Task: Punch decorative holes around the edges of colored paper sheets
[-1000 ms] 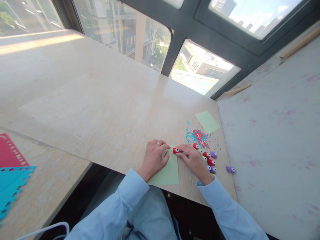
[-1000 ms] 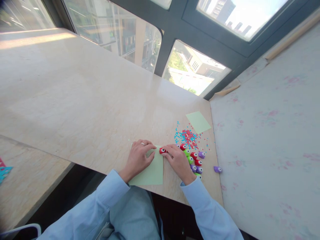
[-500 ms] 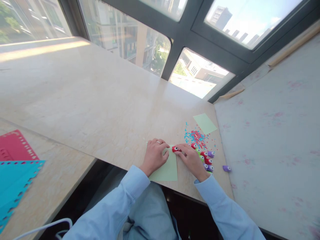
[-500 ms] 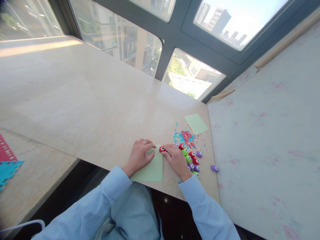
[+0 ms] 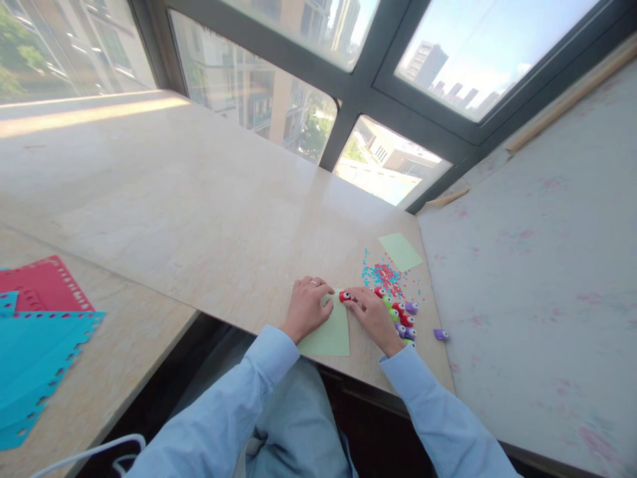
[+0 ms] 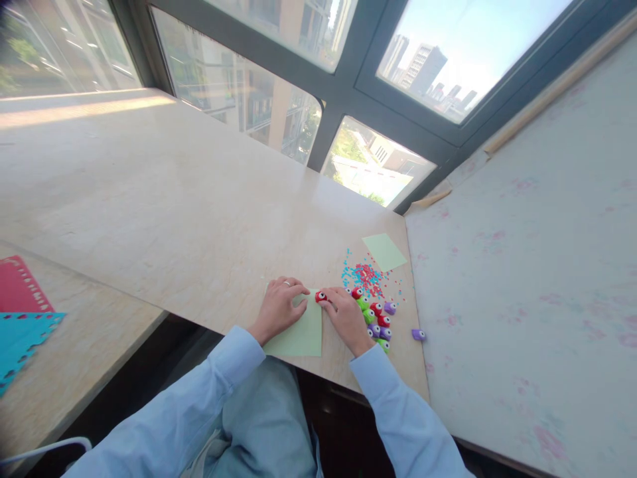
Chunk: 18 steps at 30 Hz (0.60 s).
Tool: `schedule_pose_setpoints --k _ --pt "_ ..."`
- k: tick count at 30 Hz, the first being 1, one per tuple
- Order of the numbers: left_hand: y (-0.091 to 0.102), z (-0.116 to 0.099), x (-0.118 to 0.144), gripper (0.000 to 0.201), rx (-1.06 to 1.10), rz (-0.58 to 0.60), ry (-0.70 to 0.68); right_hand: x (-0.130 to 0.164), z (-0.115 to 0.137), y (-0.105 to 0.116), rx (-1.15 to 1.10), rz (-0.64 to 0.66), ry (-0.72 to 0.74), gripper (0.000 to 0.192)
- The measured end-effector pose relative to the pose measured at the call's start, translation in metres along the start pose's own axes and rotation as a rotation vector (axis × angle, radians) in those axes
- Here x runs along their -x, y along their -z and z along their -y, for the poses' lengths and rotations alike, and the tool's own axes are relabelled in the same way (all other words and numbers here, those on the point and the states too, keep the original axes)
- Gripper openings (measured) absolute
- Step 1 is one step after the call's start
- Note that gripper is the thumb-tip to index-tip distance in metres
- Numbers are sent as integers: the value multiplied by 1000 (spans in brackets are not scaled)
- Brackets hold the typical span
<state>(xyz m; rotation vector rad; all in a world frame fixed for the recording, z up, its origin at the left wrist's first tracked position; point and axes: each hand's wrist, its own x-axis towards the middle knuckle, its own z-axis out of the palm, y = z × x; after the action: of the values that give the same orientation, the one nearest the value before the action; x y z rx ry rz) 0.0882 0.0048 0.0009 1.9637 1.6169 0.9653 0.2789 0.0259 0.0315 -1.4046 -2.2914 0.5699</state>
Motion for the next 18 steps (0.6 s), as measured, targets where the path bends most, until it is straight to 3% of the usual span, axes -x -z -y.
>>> schedule_pose_setpoints --k 5,10,18 --pt "-1 1 0 12 2 -12 -4 2 1 -1 -21 -37 -23 29" --pt "0 1 1 12 10 -12 -9 -4 7 14 -121 -91 -178 32" --pt "0 1 0 12 -2 -8 -8 -37 6 29 -248 199 -427 16"
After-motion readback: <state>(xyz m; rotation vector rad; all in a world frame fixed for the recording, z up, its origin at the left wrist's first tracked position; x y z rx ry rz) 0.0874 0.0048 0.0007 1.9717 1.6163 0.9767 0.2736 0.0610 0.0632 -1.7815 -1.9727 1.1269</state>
